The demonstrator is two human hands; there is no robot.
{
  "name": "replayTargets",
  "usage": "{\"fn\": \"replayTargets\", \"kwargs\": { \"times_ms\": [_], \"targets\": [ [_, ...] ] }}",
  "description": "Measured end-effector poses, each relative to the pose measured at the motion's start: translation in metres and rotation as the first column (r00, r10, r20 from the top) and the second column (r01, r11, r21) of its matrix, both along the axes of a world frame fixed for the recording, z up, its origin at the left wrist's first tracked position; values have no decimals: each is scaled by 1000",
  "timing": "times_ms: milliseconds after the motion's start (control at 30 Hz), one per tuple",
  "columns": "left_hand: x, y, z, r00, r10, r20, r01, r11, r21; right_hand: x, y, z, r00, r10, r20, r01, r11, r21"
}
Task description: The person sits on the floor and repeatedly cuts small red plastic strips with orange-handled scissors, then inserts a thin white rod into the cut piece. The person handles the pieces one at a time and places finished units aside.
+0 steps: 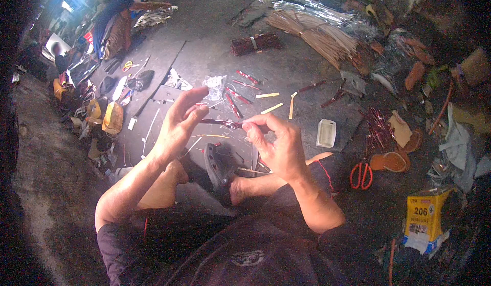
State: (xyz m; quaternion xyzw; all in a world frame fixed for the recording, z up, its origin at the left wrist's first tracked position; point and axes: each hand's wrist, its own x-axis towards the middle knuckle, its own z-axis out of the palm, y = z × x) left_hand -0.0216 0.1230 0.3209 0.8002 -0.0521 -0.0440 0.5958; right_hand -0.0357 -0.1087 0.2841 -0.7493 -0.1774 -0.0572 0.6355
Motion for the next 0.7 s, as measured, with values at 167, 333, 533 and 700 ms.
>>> {"fn": "replayTargets", "kwargs": {
  "times_ms": [167,333,533,700],
  "targets": [
    [-5,-6,11,957,-288,19,274,927,256,11,-14,-2,978,120,-168,-108,991,81],
    [-9,-13,8,960,-275,-51,279,953,115,13,-15,8,968,127,-216,-123,992,28],
    [-6,-10,4,906,-380,-188,343,917,-202,13,-14,10,960,237,-150,-208,960,186],
    [-5,-7,-2,814,-525,-248,400,817,-415,24,-16,3,959,272,-80,-261,957,130]
  ]
}}
